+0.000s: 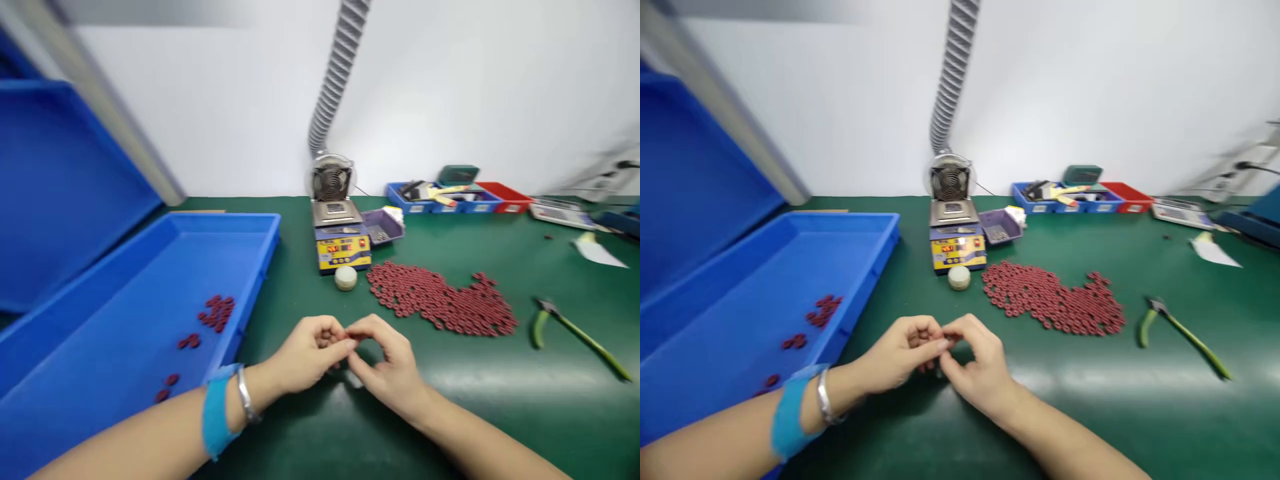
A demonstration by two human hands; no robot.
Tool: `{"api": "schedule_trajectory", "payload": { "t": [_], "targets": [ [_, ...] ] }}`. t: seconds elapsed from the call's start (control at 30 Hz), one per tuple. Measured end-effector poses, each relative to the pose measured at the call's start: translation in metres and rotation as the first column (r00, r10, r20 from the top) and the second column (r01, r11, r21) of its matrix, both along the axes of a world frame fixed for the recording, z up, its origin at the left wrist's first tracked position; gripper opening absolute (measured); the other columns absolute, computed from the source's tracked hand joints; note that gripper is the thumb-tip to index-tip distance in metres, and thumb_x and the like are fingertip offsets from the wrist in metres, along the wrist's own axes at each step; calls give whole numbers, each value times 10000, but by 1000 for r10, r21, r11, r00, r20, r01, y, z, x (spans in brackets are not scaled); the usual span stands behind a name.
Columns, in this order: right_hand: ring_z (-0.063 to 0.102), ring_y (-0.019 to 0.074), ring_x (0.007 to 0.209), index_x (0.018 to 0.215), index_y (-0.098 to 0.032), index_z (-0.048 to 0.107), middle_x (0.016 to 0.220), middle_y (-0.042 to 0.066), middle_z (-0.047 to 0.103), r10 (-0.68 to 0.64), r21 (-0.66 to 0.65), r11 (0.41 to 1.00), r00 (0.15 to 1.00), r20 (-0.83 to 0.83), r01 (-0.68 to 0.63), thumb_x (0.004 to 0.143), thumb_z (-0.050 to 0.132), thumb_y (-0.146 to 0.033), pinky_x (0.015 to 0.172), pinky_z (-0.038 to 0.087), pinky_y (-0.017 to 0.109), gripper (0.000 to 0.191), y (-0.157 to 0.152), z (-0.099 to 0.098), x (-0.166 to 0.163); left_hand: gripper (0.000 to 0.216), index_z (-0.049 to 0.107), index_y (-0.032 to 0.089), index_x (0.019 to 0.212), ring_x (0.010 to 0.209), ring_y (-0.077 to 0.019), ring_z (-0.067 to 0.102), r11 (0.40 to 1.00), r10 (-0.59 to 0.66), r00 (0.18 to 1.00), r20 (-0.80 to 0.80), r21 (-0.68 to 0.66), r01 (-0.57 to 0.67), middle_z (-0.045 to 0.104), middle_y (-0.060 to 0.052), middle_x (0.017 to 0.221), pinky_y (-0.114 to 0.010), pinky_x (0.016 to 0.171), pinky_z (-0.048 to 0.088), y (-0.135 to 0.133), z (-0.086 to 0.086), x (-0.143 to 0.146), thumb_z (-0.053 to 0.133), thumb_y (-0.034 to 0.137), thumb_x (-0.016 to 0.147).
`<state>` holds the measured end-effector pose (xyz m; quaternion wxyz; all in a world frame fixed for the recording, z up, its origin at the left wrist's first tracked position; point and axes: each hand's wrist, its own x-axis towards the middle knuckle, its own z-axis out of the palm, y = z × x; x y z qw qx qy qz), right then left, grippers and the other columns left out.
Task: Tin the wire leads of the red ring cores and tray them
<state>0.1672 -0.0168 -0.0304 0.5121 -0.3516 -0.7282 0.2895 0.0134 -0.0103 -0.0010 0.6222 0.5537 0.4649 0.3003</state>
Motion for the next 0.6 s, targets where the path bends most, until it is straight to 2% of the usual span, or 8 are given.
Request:
{"api": "schedule_trajectory", "payload": {
  "t": [0.1,0.17,0.23,0.3,0.37,0.43,0.5,0.6],
  "targets": [
    [591,157,749,1004,-197,564,818,38,606,41,127,991,998,56,-47,755,589,-87,688,498,286,273,-1,-4,2,233,562,153,693,496,-91,474,997,56,997,-48,63,-53,535,31,561,-205,483,372,-2,17,-15,690,347,690],
    [599,167,763,1064,-193,543,831,48,603,75,187,978,993,90,-91,753,602,-77,698,507,295,337,-1,-8,3,165,601,156,713,547,-110,503,979,113,974,-194,189,-76,576,9,610,-217,527,402,-5,35,-42,662,309,701],
    [605,172,762,1084,-190,534,840,60,604,114,227,964,986,119,-139,754,599,-64,683,515,293,359,-2,-12,3,120,644,174,733,603,-136,537,945,207,876,-435,321,-63,625,-10,673,-231,573,426,-14,51,-84,638,290,707],
    [609,173,758,1084,-188,530,843,68,608,137,251,954,983,125,-165,752,595,-56,660,522,287,363,-5,-14,2,99,667,198,718,653,-166,576,926,331,716,-615,357,-122,662,-16,705,-245,621,444,-27,58,-134,641,288,684],
    [614,177,755,1072,-189,532,836,72,610,149,257,950,981,124,-176,750,594,-57,645,527,285,353,-6,-15,2,81,671,209,669,621,-183,589,920,392,576,-717,310,-240,664,-11,644,-251,595,440,-43,53,-183,658,282,636],
    [618,183,750,1058,-195,536,832,74,613,156,250,951,979,128,-184,752,593,-68,641,529,290,335,-6,-16,1,59,651,196,573,508,-182,550,907,407,503,-762,275,-318,624,-10,522,-254,503,403,-57,40,-220,672,250,570],
    [619,185,735,1050,-203,539,830,72,615,163,239,952,978,128,-190,757,590,-77,637,528,296,323,-5,-16,1,72,610,190,507,460,-175,535,903,386,492,-780,212,-373,596,-1,459,-246,462,387,-69,23,-240,671,222,524],
    [609,179,711,1050,-211,539,811,62,609,174,217,956,978,116,-196,759,580,-70,629,518,295,326,-3,-14,0,164,598,192,635,422,-167,539,901,350,557,-753,108,-421,603,28,468,-235,414,396,-75,2,-244,681,230,499]
  ]
}}
